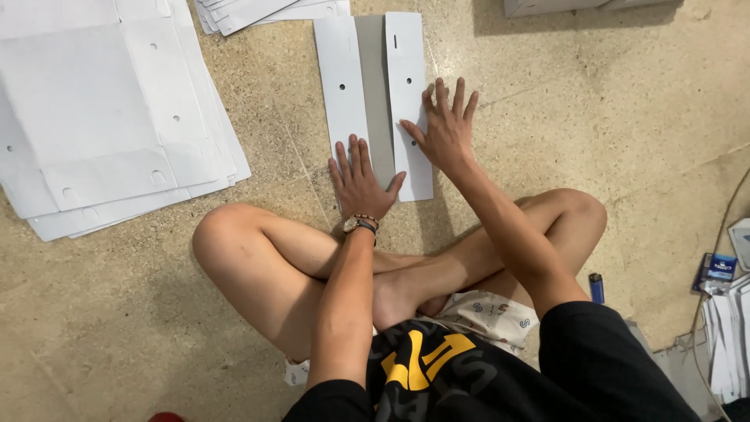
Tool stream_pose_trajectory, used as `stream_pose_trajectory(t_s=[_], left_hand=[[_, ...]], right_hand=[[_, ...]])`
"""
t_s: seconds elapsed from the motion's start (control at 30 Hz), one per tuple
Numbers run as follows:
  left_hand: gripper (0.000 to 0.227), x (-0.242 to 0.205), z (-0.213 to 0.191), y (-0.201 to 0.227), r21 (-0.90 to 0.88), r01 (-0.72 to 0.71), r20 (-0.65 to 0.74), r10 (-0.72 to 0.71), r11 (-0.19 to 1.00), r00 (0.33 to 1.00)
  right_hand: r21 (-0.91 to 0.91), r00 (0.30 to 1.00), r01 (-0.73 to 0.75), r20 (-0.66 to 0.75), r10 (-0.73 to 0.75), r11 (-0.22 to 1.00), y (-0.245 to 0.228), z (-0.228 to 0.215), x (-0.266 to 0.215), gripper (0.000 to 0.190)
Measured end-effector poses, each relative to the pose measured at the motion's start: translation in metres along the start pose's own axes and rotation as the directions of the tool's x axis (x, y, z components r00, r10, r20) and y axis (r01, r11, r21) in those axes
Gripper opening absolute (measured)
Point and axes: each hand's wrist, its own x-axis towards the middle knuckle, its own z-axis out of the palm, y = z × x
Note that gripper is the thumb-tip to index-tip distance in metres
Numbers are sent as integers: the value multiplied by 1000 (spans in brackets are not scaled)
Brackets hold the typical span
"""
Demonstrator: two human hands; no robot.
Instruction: The person sits on the floor and folds a flat white cardboard sheet along pre-scored lines. They smooth the creases with their hands, flip the sheet, and continue folding the side flaps inward to form a box shape.
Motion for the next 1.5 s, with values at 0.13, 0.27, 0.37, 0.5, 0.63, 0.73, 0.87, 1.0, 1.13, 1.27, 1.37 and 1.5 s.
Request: stream_pose_trajectory(t_s=[0.13, 0.27, 0.37, 0.5, 0.63, 0.73, 0.87, 1.0, 1.13, 1.27, 1.37, 1.5], left_hand=[[95, 1, 10, 2, -83, 25, -38, -28, 996, 999], [95, 0, 10, 2, -73, 14, -103, -21, 997, 994], [95, 1, 12, 2, -73, 18, -120, -27, 997, 992], [96, 1, 13, 1, -63, 17, -132, -26, 998, 991], [95, 0, 13, 1, -74, 15, -117, -24, 997, 993], [95, -1, 12, 2, -93, 18, -112, -28, 996, 993], [93, 1, 13, 1, -77, 16, -100, -24, 997, 995], [95, -1, 12, 1, -82, 22, -78, -29, 996, 997], [95, 1, 9, 1, -65, 28, -32, -30, 997, 999], [94, 1, 10, 1, -83, 28, -35, -31, 996, 999], [95, -2, 10, 1, -84, 23, -47, -27, 996, 999], [95, -1, 8, 1, -87, 33, -31, -36, 996, 999]], right_hand=[[127, 986, -130, 119, 115, 983, -14, -36, -13, 76], [54, 994, -100, 59, 96, 994, -20, -31, -25, 76], [51, 997, -79, 16, 79, 996, -23, -33, -31, 74], [86, 994, -99, 64, 94, 991, -26, -38, -38, 77], [89, 996, -85, 34, 83, 992, -27, -31, -52, 74], [89, 995, -88, 47, 84, 992, -34, -34, -65, 74], [185, 988, -146, 72, 134, 972, -37, -30, -78, 74], [204, 988, -143, 90, 127, 968, -40, -34, -94, 68], [225, 979, -155, 168, 119, 962, -44, -40, -106, 68], [201, 972, -152, 206, 110, 968, -45, -33, -122, 70], [167, 976, -130, 198, 96, 977, -53, -47, -133, 67], [189, 955, -120, 291, 62, 975, -59, -65, -140, 71]])
